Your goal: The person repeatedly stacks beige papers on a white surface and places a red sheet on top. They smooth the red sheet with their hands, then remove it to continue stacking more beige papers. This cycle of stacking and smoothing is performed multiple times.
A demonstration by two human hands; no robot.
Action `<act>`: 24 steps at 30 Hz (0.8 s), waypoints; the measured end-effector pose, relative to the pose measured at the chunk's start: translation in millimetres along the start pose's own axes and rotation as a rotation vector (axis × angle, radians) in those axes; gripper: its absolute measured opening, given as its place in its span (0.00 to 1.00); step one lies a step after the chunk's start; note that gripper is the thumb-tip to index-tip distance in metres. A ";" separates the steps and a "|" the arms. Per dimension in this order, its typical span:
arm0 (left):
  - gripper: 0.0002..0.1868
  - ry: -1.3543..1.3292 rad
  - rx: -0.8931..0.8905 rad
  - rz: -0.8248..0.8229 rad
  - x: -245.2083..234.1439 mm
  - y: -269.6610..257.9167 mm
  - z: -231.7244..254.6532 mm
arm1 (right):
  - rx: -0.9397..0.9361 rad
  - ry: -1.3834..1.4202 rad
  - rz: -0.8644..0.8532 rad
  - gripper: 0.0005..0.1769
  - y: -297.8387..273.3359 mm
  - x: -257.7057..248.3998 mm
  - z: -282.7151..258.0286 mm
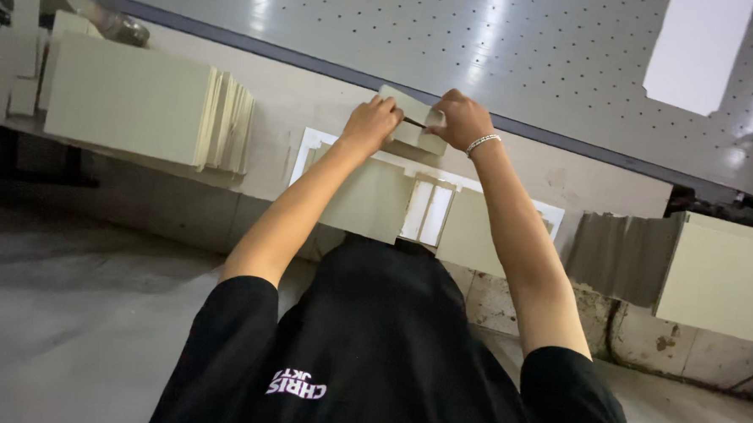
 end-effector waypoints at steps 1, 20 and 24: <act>0.22 -0.014 -0.003 -0.034 -2.2 1.5 -0.7 | 0.030 0.009 -0.037 0.23 0.0 -1.2 -1.4; 0.36 -0.269 -0.009 -0.480 -29.9 -119.1 121.5 | 0.309 0.769 0.414 0.28 -173.4 53.3 41.9; 0.34 -0.341 -0.065 -0.428 19.2 -120.5 146.9 | 0.583 0.604 0.134 0.39 -230.3 138.0 38.0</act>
Point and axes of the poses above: each hand's wrist, its own y-axis towards the middle knuckle, its own x-axis out of the palm, z = x × y, the point moved 5 cm from there along y, towards the middle knuckle, and after that the axes turned 7 degrees about y, right-handed, at the moved point
